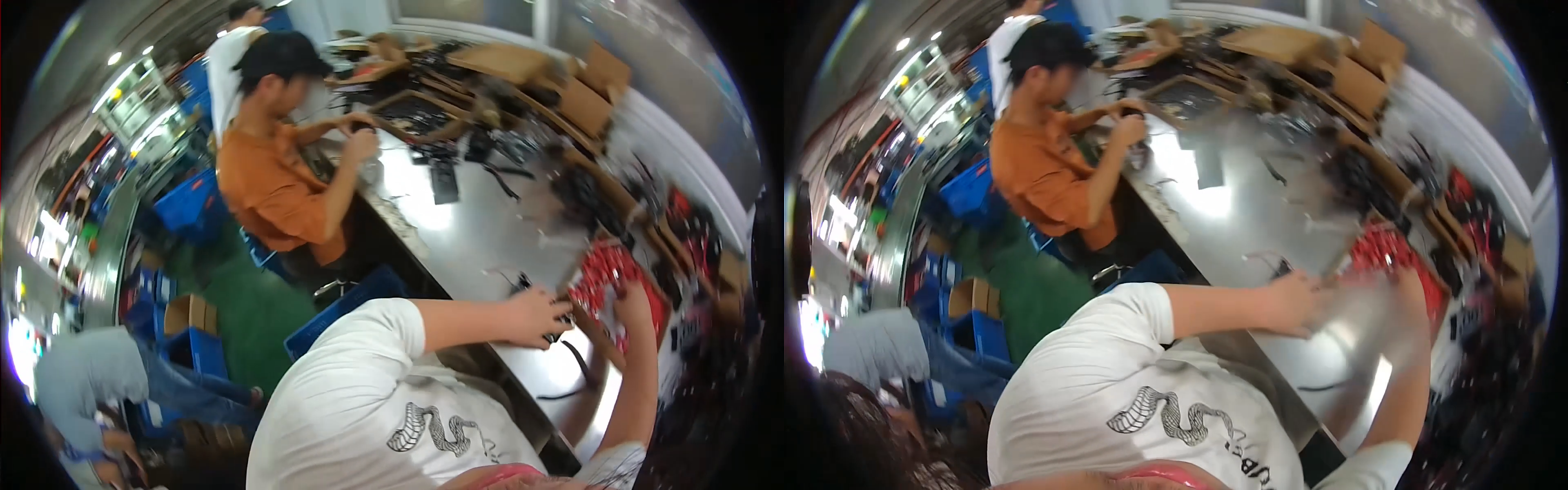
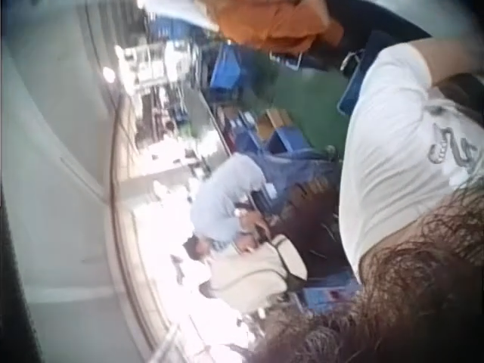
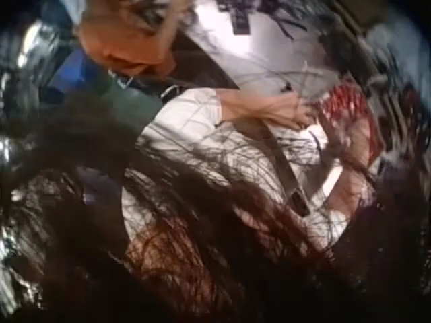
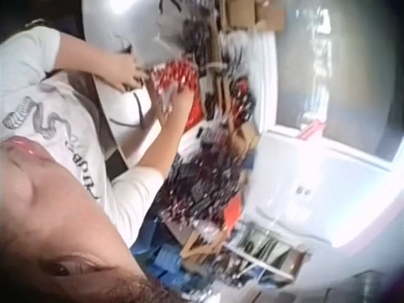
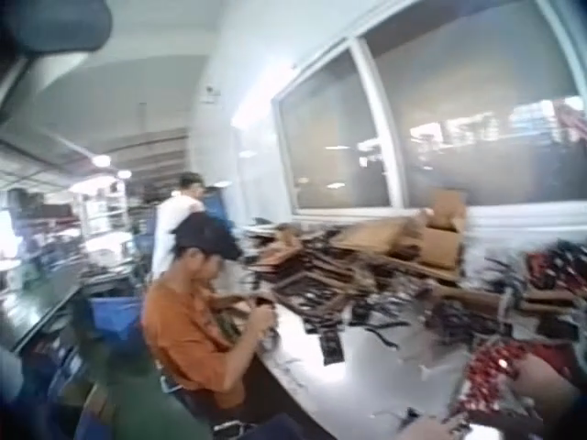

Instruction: Assembling electronic components by preparing and crimping wires into a module housing.

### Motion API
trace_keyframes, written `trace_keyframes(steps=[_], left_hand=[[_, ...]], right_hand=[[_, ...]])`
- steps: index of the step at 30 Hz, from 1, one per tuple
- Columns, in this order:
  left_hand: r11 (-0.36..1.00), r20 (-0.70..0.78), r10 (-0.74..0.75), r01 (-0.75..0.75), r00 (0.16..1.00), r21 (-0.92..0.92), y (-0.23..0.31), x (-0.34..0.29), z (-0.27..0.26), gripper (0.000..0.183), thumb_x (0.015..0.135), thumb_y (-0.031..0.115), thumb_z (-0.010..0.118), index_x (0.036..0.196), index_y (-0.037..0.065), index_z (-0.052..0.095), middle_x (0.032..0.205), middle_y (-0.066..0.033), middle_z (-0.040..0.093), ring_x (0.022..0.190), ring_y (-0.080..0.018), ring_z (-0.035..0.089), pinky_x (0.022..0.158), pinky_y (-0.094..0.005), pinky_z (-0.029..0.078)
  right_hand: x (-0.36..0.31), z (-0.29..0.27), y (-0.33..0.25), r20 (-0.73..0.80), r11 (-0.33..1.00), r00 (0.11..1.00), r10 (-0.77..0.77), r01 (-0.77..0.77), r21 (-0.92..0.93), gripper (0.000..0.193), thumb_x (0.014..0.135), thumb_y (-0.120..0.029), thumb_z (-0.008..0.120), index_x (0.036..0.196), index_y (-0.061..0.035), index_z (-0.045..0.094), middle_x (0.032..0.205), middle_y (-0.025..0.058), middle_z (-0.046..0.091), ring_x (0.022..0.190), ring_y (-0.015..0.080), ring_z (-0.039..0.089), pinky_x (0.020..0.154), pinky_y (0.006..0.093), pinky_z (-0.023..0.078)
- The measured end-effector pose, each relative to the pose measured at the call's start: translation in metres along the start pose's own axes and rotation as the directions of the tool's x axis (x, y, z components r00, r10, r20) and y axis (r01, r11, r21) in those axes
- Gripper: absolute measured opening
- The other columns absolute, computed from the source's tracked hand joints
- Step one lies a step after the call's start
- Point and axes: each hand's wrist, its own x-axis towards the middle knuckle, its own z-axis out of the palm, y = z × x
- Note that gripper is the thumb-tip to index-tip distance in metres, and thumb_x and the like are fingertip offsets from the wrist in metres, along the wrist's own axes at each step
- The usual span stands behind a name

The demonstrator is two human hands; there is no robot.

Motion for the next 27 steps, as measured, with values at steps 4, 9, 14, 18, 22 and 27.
trace_keyframes(steps=[4, 9, 14, 18, 22, 27], left_hand=[[0.996, 0.105, -0.087, 0.086, 0.991, 0.009, 0.001, 0.004, 0.001, 0.065, 0.089, 0.052, 0.067, 0.147, 0.026, 0.055, 0.132, -0.0124, 0.058, 0.121, -0.0336, 0.056, 0.100, -0.0508, 0.042], [0.996, -0.036, -0.088, 0.087, 0.996, -0.031, -0.010, 0.007, 0.013, 0.072, 0.085, 0.055, 0.070, 0.135, 0.005, 0.057, 0.127, -0.0126, 0.060, 0.120, -0.0297, 0.056, 0.096, -0.0493, 0.044], [0.901, -0.256, -0.257, 0.135, 0.932, -0.413, 0.000, -0.024, -0.007, 0.068, 0.071, 0.039, 0.085, 0.123, 0.003, 0.059, 0.119, -0.0222, 0.062, 0.110, -0.0416, 0.059, 0.095, -0.0518, 0.048], [0.941, -0.304, -0.239, 0.143, 0.922, -0.305, -0.016, -0.049, -0.007, 0.065, 0.066, 0.046, 0.085, 0.111, 0.004, 0.063, 0.107, -0.0183, 0.065, 0.102, -0.0394, 0.061, 0.090, -0.0494, 0.049], [0.965, -0.398, -0.256, 0.257, 0.881, -0.052, -0.012, -0.060, -0.015, 0.074, 0.060, 0.054, 0.087, 0.115, 0.009, 0.068, 0.109, -0.0125, 0.069, 0.101, -0.0372, 0.064, 0.092, -0.0510, 0.047], [0.902, -0.312, -0.250, 0.103, 0.916, -0.419, 0.014, -0.045, -0.017, 0.080, 0.060, 0.035, 0.093, 0.127, 0.005, 0.061, 0.117, -0.0160, 0.065, 0.106, -0.0384, 0.063, 0.096, -0.0462, 0.051]], right_hand=[[-0.002, -0.013, -0.013, 0.071, 0.985, 0.994, -0.078, 0.066, 0.157, 0.028, 0.064, 0.003, 0.069, 0.092, 0.0015, 0.068, 0.097, 0.0228, 0.064, 0.095, 0.0412, 0.065, 0.084, 0.0450, 0.053], [0.018, 0.011, 0.060, 0.082, 0.850, 0.988, 0.134, -0.157, 0.503, 0.012, 0.079, -0.008, 0.071, 0.082, 0.0028, 0.068, 0.091, 0.0233, 0.067, 0.086, 0.0419, 0.067, 0.081, 0.0449, 0.052], [-0.009, 0.018, 0.048, -0.163, 0.996, 0.984, -0.073, 0.079, 0.031, 0.025, 0.099, -0.023, 0.065, 0.089, -0.0009, 0.069, 0.092, 0.0133, 0.072, 0.074, 0.0268, 0.068, 0.066, 0.0386, 0.051], [-0.085, 0.031, 0.011, 0.038, 0.419, 0.915, 0.403, -0.221, 0.880, 0.016, 0.101, -0.021, 0.065, 0.103, -0.0054, 0.066, 0.093, 0.0043, 0.071, 0.073, 0.0099, 0.063, 0.061, 0.0241, 0.048], [-0.139, 0.049, -0.079, 0.137, 0.576, 0.924, 0.356, -0.333, 0.746, 0.023, 0.082, -0.002, 0.079, 0.100, -0.0022, 0.065, 0.082, 0.0031, 0.063, 0.068, 0.0107, 0.061, 0.057, 0.0266, 0.049], [-0.151, 0.058, -0.073, 0.220, 0.455, 0.915, 0.338, -0.363, 0.813, 0.026, 0.082, 0.003, 0.077, 0.107, -0.0002, 0.069, 0.093, 0.0025, 0.065, 0.085, 0.0117, 0.063, 0.074, 0.0270, 0.052]])
